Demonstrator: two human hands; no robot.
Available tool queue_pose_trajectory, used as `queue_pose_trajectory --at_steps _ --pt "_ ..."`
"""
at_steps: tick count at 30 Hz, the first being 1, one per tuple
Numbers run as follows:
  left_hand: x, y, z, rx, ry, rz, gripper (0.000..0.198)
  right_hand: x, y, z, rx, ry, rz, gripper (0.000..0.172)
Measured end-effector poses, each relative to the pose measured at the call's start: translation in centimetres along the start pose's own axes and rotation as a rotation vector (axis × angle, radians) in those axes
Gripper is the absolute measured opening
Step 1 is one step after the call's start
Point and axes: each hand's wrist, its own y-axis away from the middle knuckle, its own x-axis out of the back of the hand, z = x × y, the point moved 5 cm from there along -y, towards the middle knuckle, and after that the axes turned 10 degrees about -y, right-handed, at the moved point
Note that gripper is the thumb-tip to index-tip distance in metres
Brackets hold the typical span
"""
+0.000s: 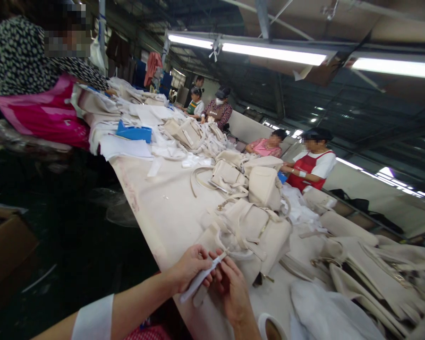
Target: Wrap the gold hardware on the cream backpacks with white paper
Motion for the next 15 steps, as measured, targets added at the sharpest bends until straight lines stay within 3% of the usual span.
queue_pose_trajectory --at_steps 5,10,15 --pt "-0.2 -0.1 -0.3 0.021 -0.032 0.01 0.045 0.0 -0.4 0.0 0.018 -0.007 -0.006 0.058" --pt "-0.3 0.5 0.1 -0.041 -0.143 0.116 0.037 0.3 -0.9 0.8 -0.035 0.035 0.012 0.061" --pt "-0.4 0.6 0.6 0.023 -0.07 -0.04 0.035 0.3 -0.3 0.7 0.002 0.064 -0.078 0.062"
